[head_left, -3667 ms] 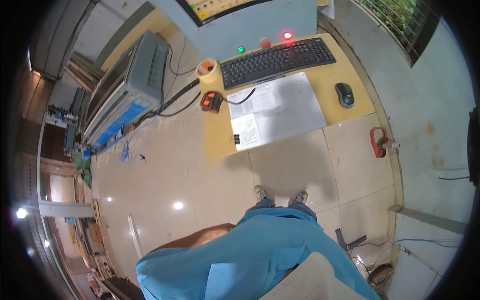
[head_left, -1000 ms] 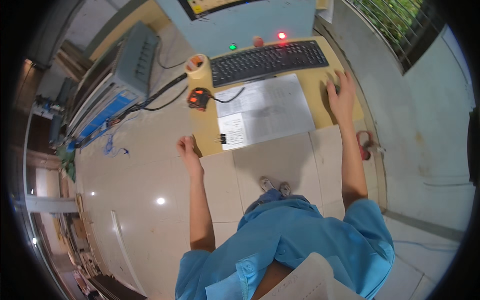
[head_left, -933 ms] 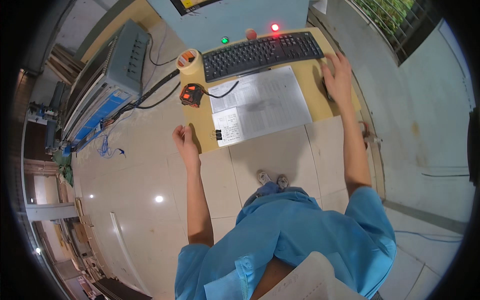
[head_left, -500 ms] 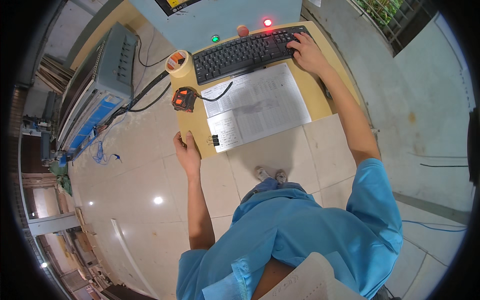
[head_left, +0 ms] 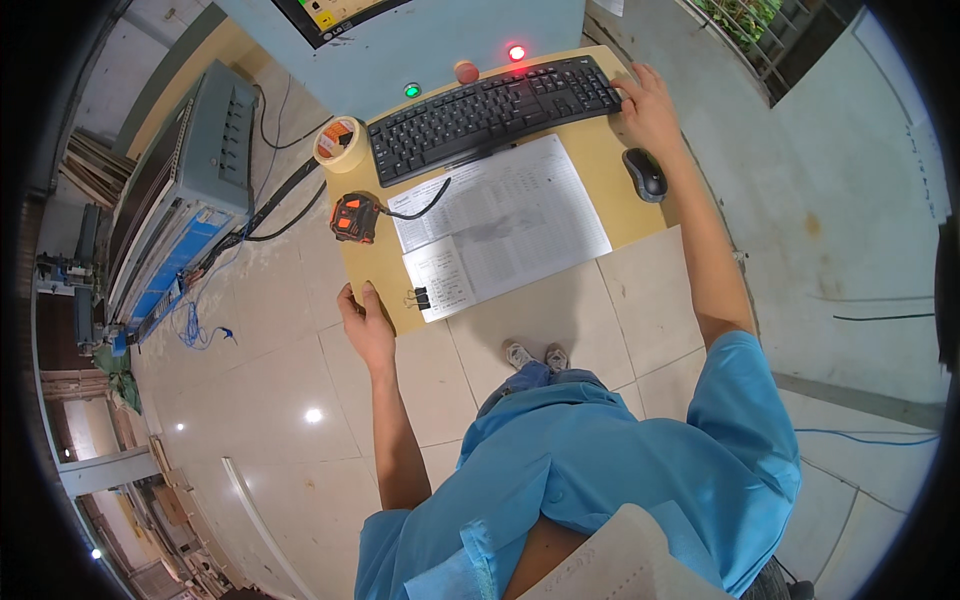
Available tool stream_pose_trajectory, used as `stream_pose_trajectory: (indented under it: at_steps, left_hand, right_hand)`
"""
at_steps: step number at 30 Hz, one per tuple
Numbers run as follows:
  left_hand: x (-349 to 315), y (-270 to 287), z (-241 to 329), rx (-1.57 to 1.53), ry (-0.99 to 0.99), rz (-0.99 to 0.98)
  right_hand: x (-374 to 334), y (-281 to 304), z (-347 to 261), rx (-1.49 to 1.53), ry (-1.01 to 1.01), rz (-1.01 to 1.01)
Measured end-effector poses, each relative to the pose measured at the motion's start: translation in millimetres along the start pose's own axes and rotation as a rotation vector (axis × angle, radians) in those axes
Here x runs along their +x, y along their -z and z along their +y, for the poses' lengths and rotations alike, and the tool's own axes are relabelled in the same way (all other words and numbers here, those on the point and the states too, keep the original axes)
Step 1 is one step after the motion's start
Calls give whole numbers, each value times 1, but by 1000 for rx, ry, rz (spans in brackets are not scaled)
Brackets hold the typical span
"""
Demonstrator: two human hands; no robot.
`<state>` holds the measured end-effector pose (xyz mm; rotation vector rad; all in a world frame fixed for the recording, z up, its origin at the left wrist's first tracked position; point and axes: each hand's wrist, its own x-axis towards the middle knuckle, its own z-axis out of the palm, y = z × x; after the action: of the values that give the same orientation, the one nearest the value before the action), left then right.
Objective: The person applies white inlay strips to a dark brown panel using a pneumatic air gun, then kneels to press the strips into place. They later use a tape measure to check spacing and lift the finished panel.
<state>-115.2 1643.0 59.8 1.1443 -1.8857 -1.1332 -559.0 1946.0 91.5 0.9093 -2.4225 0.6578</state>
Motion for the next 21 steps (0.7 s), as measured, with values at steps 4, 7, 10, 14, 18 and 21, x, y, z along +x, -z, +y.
stream_pose_trajectory:
  at_steps: [4,7,10,14,18,21]
  left_hand:
    - [0,1,0,28,24,-10]
    - [-1,2,0,36,60,-15]
    - [0,1,2,4,34,-11]
    - [0,1,1,-10,31,-17]
    - [0,1,-2,-20,47,-20]
    - [0,1,-3,-38,17,-9]
  right_hand:
    - [2,-1,13,-141,7,-166]
    - [5,-5,4,-139,68,-129]
    - [13,-16,-22,0,112,-108]
    - [20,-24,-50,69,190,-223]
    - [19,-12,-46,123,226,-164]
    - [8,1,-35,59,138,-125]
